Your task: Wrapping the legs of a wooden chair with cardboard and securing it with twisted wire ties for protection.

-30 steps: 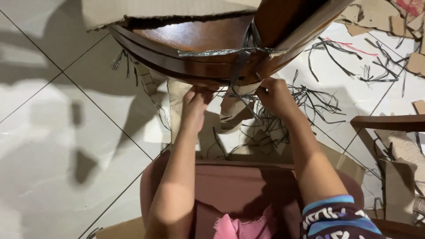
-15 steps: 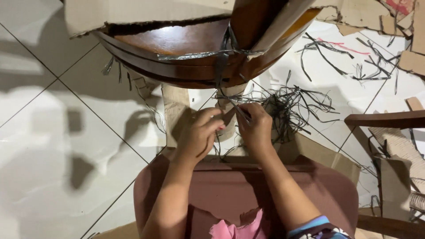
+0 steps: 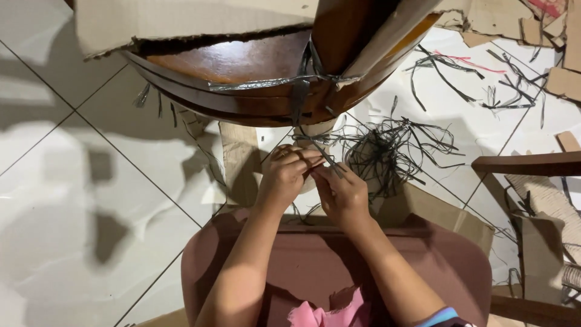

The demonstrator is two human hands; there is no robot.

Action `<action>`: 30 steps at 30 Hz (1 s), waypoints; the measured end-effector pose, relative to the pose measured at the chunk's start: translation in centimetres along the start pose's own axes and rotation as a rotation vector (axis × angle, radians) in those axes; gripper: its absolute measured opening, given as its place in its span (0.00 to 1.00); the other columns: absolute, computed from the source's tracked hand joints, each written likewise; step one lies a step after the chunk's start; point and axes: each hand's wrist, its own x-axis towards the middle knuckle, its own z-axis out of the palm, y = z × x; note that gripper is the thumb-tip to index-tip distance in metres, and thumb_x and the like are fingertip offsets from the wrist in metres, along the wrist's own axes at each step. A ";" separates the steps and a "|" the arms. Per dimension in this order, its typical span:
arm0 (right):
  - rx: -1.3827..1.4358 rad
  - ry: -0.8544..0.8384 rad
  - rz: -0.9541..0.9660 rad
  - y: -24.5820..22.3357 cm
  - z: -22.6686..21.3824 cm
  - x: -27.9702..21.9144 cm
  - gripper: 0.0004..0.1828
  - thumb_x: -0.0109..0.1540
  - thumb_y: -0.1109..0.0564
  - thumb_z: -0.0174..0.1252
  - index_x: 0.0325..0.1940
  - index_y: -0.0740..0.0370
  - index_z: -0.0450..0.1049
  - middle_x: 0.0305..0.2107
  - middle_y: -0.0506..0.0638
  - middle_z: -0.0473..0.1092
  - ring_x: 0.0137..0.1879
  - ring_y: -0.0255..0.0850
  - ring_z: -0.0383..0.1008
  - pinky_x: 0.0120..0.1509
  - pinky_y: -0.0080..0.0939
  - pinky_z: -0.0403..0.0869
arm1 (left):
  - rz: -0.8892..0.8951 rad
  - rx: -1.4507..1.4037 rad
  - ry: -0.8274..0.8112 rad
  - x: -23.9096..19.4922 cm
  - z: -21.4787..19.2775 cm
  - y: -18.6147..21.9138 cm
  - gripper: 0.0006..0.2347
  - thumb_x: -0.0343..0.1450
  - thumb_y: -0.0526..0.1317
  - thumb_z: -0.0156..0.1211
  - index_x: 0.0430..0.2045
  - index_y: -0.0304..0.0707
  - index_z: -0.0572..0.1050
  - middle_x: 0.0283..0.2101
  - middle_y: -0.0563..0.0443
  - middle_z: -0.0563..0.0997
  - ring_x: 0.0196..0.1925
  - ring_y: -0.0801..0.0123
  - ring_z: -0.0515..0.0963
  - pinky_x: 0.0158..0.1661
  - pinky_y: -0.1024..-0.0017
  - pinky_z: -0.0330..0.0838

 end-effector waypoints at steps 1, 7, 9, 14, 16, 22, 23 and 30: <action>0.001 0.001 0.001 -0.3 -0.3 0.7 0.05 0.59 0.69 0.65 0.37 0.63 0.80 0.24 0.54 0.74 0.25 0.48 0.73 0.26 0.40 0.72 | 0.000 0.001 -0.001 0.1 -0.1 0.0 0.13 0.68 0.22 0.55 0.28 0.42 0.84 0.38 0.57 0.86 0.40 0.64 0.84 0.45 0.69 0.74; 0.071 -0.052 -0.091 -0.9 -2.4 3.1 0.12 0.63 0.71 0.61 0.50 0.70 0.77 0.47 0.63 0.75 0.50 0.61 0.79 0.48 0.55 0.79 | 0.032 0.061 -0.037 1.3 -1.4 1.1 0.10 0.66 0.21 0.57 0.16 0.33 0.76 0.24 0.50 0.80 0.29 0.59 0.80 0.45 0.66 0.76; -0.016 -0.126 -0.049 -1.0 -2.9 3.5 0.05 0.64 0.72 0.58 0.43 0.77 0.76 0.39 0.65 0.76 0.43 0.64 0.80 0.44 0.53 0.81 | 0.031 0.021 -0.037 0.6 -1.1 0.5 0.09 0.66 0.24 0.63 0.24 0.41 0.83 0.31 0.54 0.84 0.35 0.64 0.84 0.49 0.65 0.76; -0.005 -0.070 0.119 1.5 -1.2 1.1 0.02 0.62 0.67 0.64 0.39 0.69 0.79 0.32 0.57 0.77 0.37 0.55 0.81 0.40 0.46 0.80 | -0.002 -0.038 -0.025 1.0 -1.6 1.0 0.07 0.65 0.26 0.68 0.24 0.41 0.82 0.29 0.55 0.85 0.33 0.65 0.84 0.50 0.67 0.78; 0.042 -0.046 0.169 1.2 -0.7 1.2 0.03 0.61 0.66 0.66 0.38 0.68 0.79 0.31 0.57 0.78 0.36 0.57 0.81 0.38 0.46 0.79 | 0.002 -0.023 -0.023 1.1 -1.6 1.3 0.06 0.64 0.26 0.69 0.22 0.40 0.81 0.27 0.54 0.85 0.31 0.64 0.84 0.51 0.67 0.78; 0.206 0.106 0.372 -0.1 0.7 1.9 0.05 0.58 0.68 0.69 0.36 0.70 0.80 0.30 0.61 0.78 0.34 0.53 0.81 0.36 0.45 0.78 | -0.018 -0.031 0.043 0.4 -1.3 1.1 0.08 0.66 0.25 0.67 0.24 0.42 0.83 0.26 0.54 0.84 0.27 0.62 0.83 0.47 0.62 0.81; 0.257 0.099 0.471 -0.6 0.7 2.2 0.04 0.58 0.69 0.68 0.36 0.69 0.81 0.29 0.59 0.79 0.34 0.46 0.80 0.37 0.43 0.78 | -0.022 -0.023 0.035 0.5 -1.5 1.4 0.09 0.65 0.24 0.67 0.24 0.42 0.83 0.25 0.54 0.84 0.26 0.62 0.82 0.48 0.61 0.81; 0.611 0.074 0.972 -0.9 0.9 1.8 0.07 0.62 0.63 0.62 0.38 0.71 0.83 0.22 0.54 0.74 0.27 0.36 0.69 0.34 0.34 0.73 | 0.022 0.030 0.005 1.2 -2.8 1.7 0.07 0.65 0.27 0.69 0.23 0.43 0.80 0.29 0.57 0.85 0.37 0.68 0.85 0.56 0.61 0.74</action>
